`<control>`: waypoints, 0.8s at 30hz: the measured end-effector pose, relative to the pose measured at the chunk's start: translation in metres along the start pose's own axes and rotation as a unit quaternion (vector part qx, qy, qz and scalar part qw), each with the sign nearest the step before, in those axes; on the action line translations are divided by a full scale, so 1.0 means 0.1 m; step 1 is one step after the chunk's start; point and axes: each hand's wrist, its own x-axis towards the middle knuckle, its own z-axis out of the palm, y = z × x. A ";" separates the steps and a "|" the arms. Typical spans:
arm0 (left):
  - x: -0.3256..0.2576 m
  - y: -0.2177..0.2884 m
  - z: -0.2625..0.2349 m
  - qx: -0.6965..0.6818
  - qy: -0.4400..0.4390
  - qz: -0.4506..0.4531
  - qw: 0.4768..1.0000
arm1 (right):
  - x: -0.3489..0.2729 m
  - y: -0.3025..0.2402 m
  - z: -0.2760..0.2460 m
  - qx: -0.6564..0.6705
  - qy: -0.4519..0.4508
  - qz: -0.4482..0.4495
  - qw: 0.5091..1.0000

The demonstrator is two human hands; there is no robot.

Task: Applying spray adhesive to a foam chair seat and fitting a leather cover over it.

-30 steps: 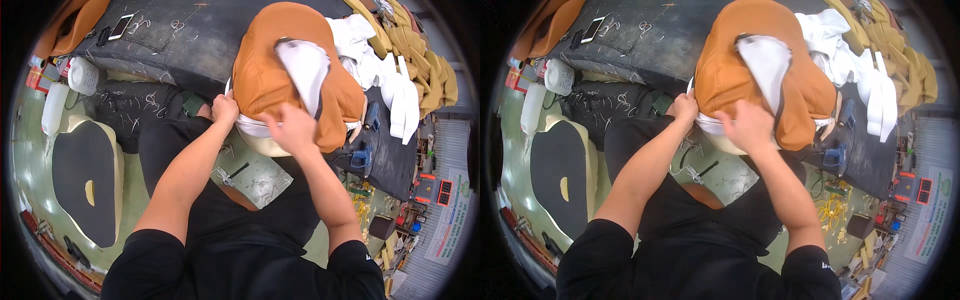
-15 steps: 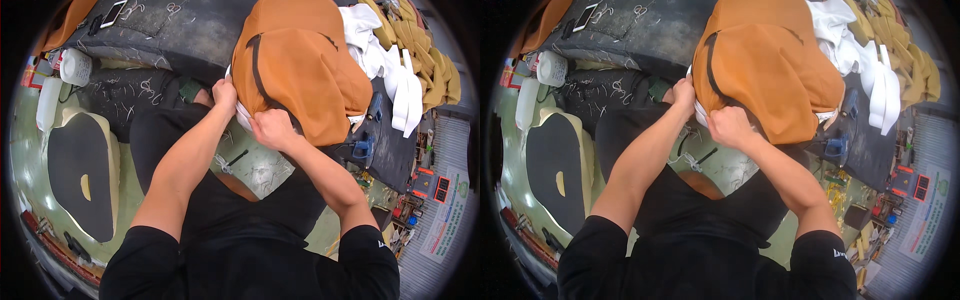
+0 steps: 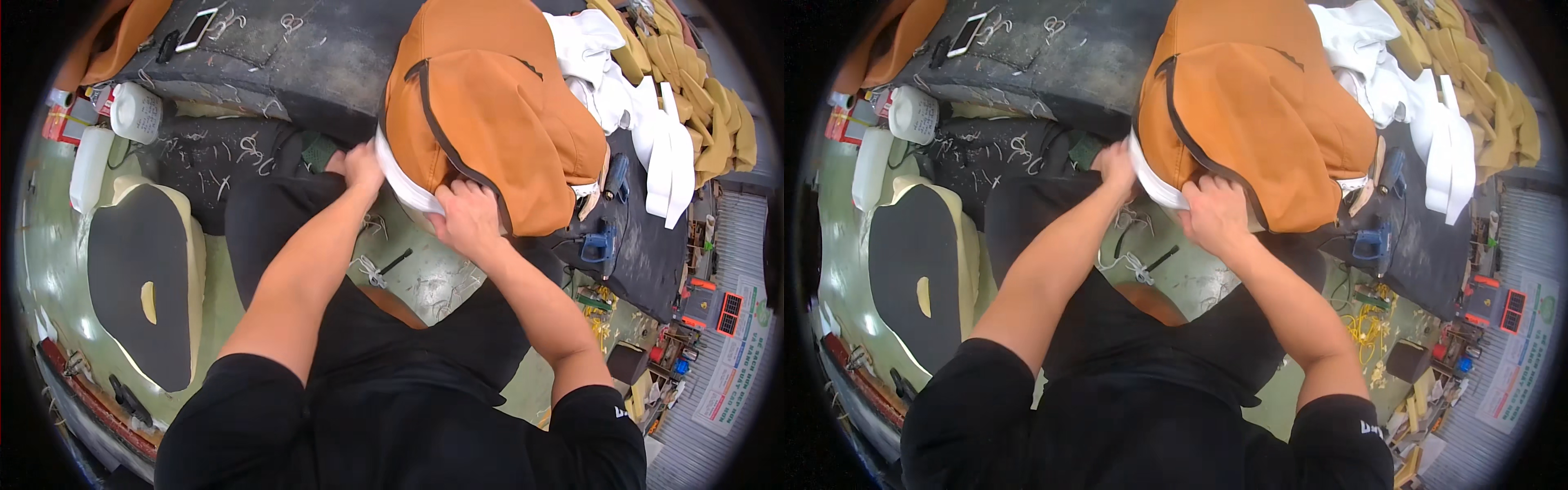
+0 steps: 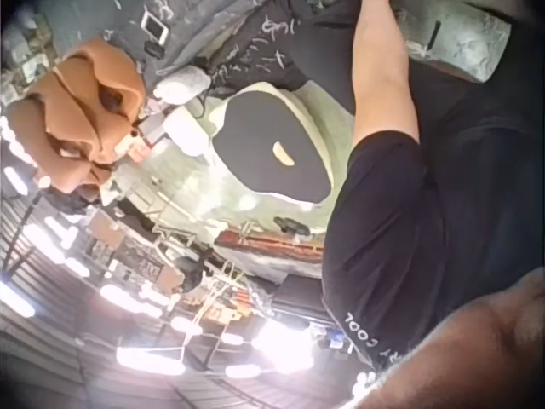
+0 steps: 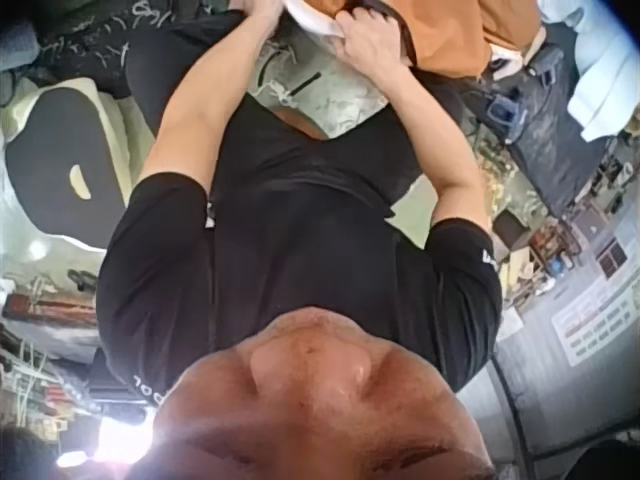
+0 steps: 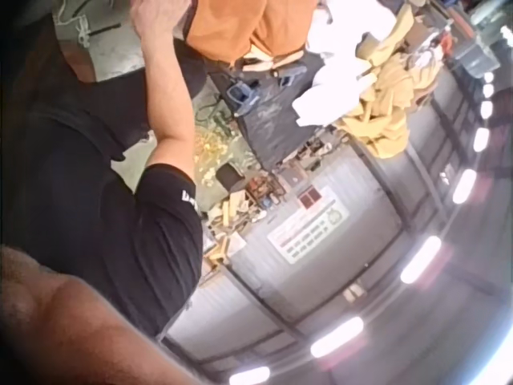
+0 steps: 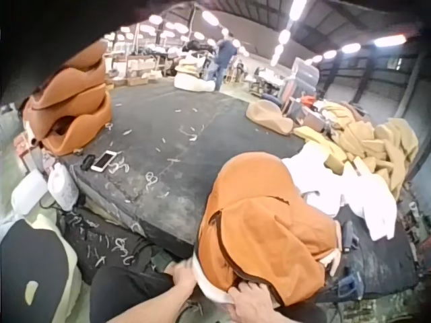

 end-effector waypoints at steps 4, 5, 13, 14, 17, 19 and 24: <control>-0.15 -0.48 0.07 -0.143 -0.010 -0.193 0.971 | 0.12 -0.24 0.17 0.023 0.048 -0.014 0.998; -0.10 -0.47 0.02 -0.293 0.060 -0.216 0.930 | 0.13 -0.34 0.15 0.032 0.074 -0.024 0.996; -0.03 0.86 -0.56 -0.647 -0.191 -0.255 0.693 | 0.00 -0.08 0.08 0.048 0.122 0.003 0.991; -0.07 0.99 -0.68 -0.620 -0.194 -0.260 0.715 | -0.04 -0.06 -0.06 0.061 0.128 -0.009 0.990; -0.33 1.76 -1.14 -0.530 -0.171 -0.263 0.788 | -0.26 -0.04 -0.94 0.092 0.186 0.009 0.978; -0.59 2.05 -1.44 -0.461 -0.171 -0.234 0.839 | -0.49 -0.10 -1.46 0.110 0.186 0.001 0.976; -1.48 2.70 -2.11 -0.274 -0.165 -0.200 0.926 | -1.24 -0.26 -2.05 0.074 0.207 0.021 0.975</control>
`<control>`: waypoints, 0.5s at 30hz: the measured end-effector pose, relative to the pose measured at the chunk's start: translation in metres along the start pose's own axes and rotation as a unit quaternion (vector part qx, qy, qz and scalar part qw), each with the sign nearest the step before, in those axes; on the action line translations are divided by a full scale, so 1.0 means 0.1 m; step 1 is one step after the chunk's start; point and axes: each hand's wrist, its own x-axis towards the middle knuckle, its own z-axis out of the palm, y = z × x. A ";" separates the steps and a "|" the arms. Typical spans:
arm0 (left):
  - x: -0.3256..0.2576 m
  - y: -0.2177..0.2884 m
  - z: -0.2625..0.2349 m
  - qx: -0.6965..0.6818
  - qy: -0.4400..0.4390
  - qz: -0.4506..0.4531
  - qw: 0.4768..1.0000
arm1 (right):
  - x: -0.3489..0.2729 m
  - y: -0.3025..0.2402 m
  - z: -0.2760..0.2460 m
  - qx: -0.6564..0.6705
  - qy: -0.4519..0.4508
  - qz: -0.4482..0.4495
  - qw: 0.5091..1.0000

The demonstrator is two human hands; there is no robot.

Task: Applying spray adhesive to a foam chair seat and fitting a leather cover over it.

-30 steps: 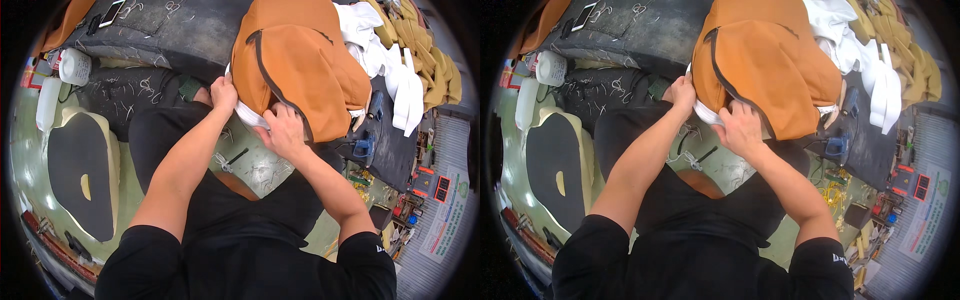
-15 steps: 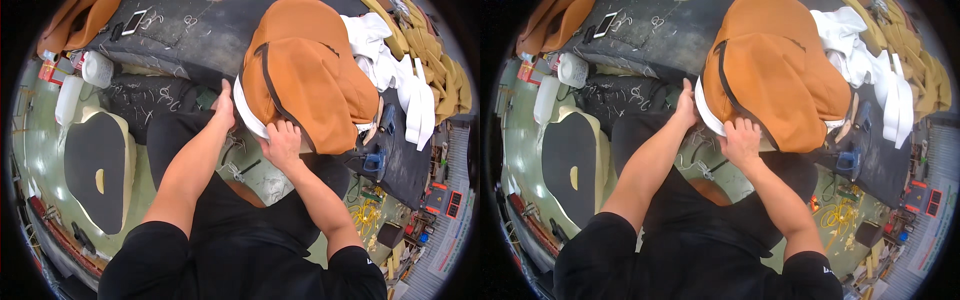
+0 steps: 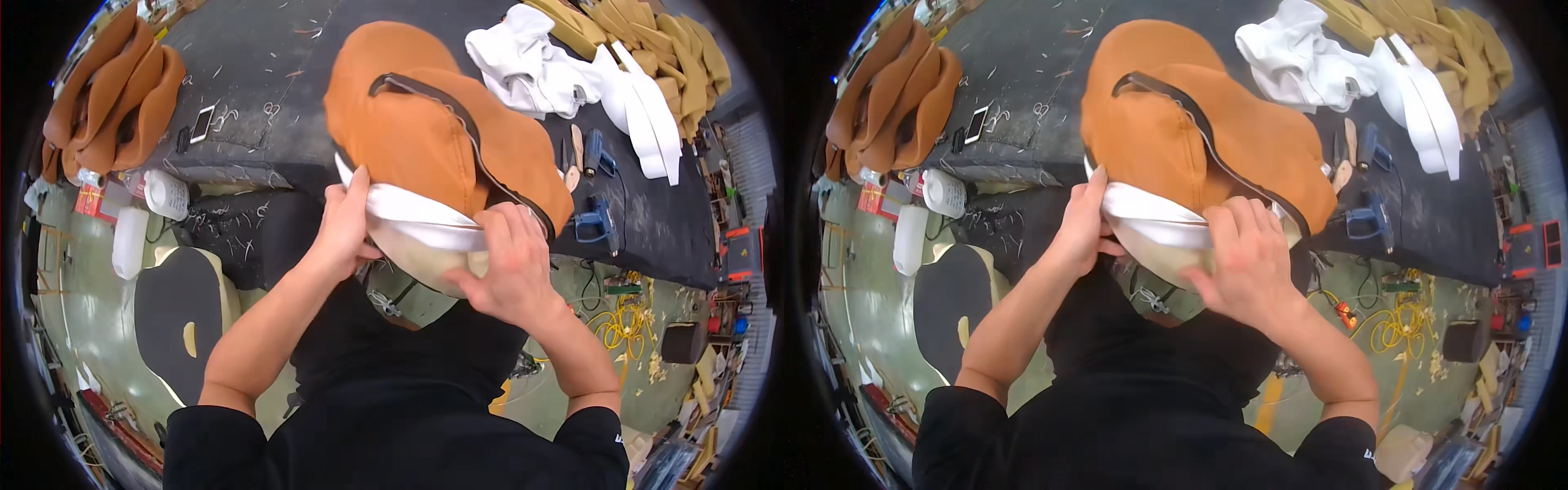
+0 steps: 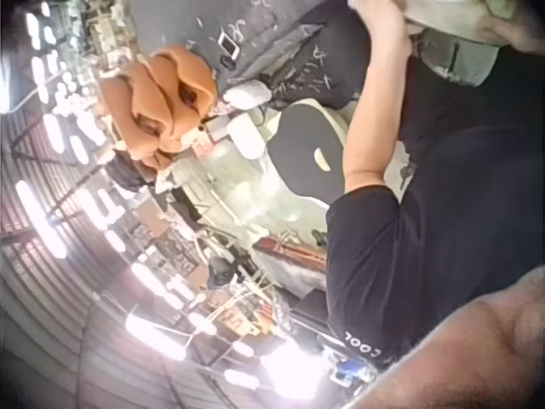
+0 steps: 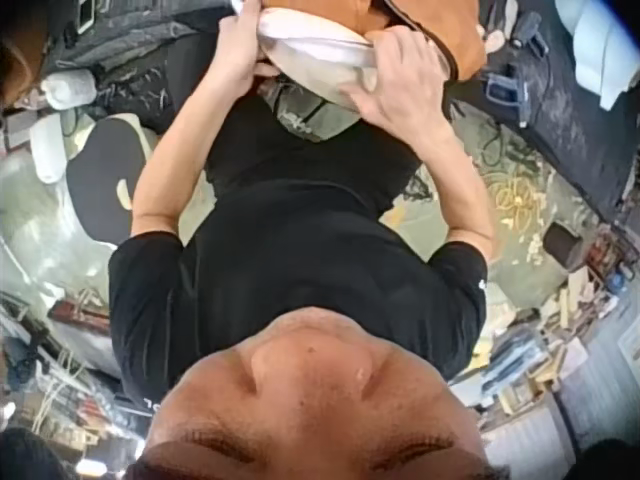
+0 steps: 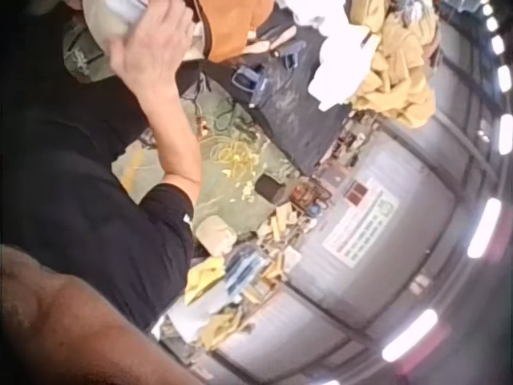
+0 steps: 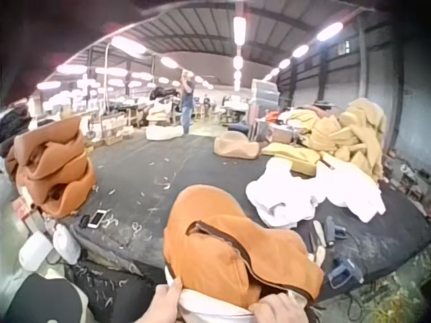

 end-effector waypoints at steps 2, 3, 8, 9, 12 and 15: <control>-0.10 -0.12 -0.28 0.193 0.002 0.115 0.974 | -0.12 -0.02 -0.03 -0.001 -0.006 0.015 1.000; -0.16 -0.18 -0.37 0.298 0.018 0.217 0.929 | -0.15 -0.01 -0.04 -0.006 -0.015 0.014 1.000; -0.24 -0.36 -0.28 0.357 -0.030 0.600 0.716 | -0.17 0.13 -0.16 -0.020 0.042 -0.005 0.999; -0.14 -0.31 -0.30 0.364 -0.024 0.638 0.678 | -0.18 0.15 -0.14 -0.021 0.036 -0.018 0.999; 0.03 -0.22 -0.28 0.374 -0.016 0.689 0.620 | -0.18 0.09 -0.05 -0.022 0.035 -0.039 0.998; 0.13 -0.37 -0.23 0.351 0.002 0.702 0.620 | -0.25 0.11 0.11 -0.018 0.059 -0.027 0.998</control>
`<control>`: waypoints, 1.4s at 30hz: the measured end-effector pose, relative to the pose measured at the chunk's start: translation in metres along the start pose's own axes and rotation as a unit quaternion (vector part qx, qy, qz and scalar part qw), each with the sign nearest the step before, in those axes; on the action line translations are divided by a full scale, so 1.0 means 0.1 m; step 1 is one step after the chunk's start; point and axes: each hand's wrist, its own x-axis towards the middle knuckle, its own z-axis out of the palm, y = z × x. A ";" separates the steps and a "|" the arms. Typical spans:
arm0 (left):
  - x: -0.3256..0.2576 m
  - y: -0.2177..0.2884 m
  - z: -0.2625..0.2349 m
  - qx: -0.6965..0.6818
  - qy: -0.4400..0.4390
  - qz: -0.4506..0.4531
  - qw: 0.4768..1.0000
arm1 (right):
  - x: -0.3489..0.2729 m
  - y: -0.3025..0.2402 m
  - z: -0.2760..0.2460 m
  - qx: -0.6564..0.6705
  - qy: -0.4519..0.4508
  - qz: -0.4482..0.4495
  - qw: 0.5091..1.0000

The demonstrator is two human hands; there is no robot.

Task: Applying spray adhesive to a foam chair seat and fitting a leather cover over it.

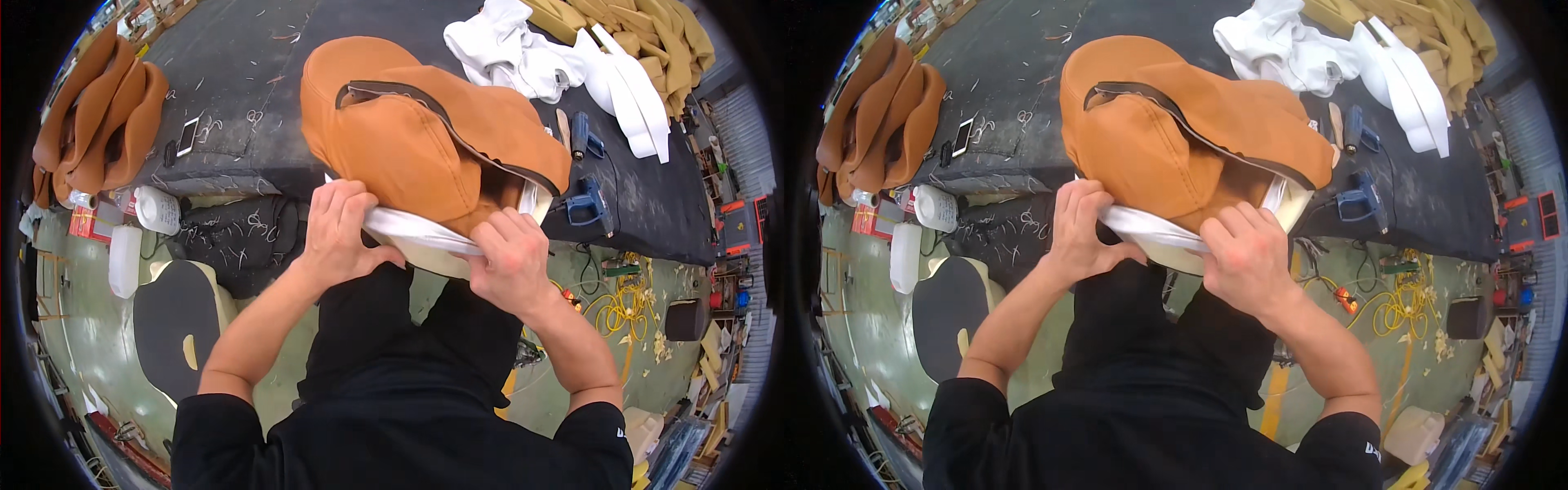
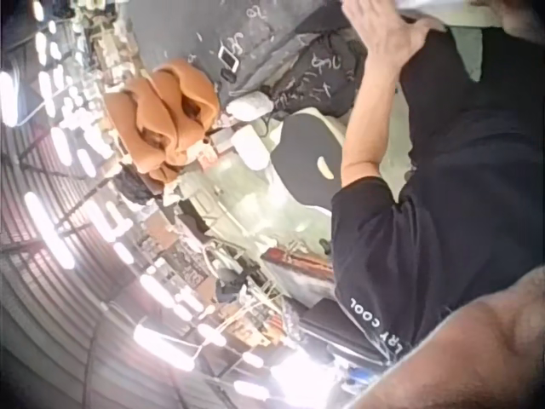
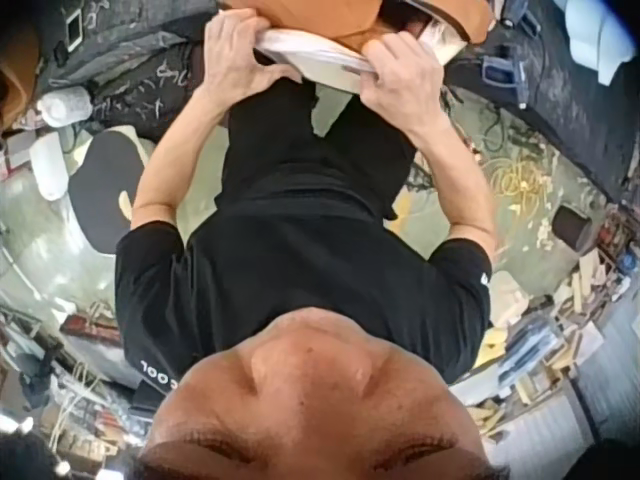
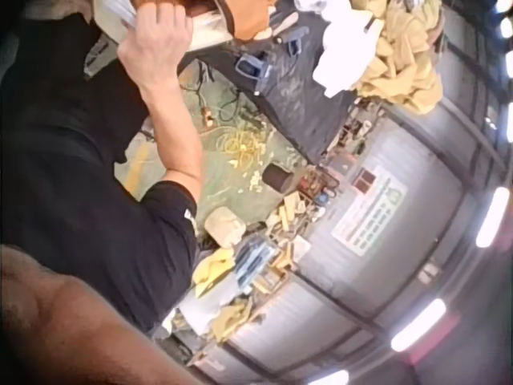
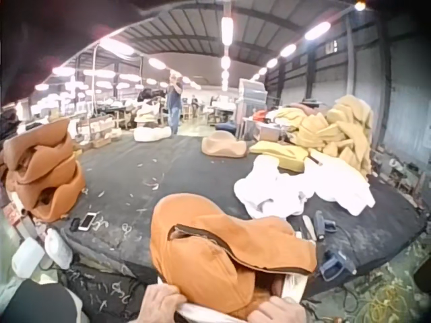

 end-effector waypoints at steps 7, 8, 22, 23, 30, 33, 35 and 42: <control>-0.19 0.10 0.17 -0.021 -0.003 -0.021 1.000 | -0.27 -0.05 0.17 -0.018 0.012 0.000 1.000; -0.27 0.11 0.19 -0.007 0.007 -0.008 1.000 | -0.24 -0.14 0.08 -0.008 -0.013 0.006 1.000; -0.36 0.10 0.44 0.051 0.045 0.031 0.997 | -0.34 -0.12 0.30 -0.142 -0.021 -0.088 0.986; -0.32 0.08 0.39 0.072 0.054 0.019 0.996 | -0.29 -0.15 0.32 -0.154 0.000 -0.098 0.983; -0.38 -0.20 0.27 -0.033 0.067 -0.044 0.996 | -0.44 0.02 0.25 -0.191 0.014 -0.049 0.980; -0.41 -0.50 0.32 -0.084 0.084 -0.184 0.976 | -0.44 0.13 0.18 -0.210 0.007 -0.060 0.976; -0.49 -0.80 0.51 -0.266 0.089 -0.357 0.891 | -0.34 0.26 0.12 -0.198 0.020 -0.068 0.978; 0.33 -1.54 1.01 -0.674 0.110 -0.586 0.435 | -0.31 0.87 -0.35 -0.195 0.080 0.013 0.977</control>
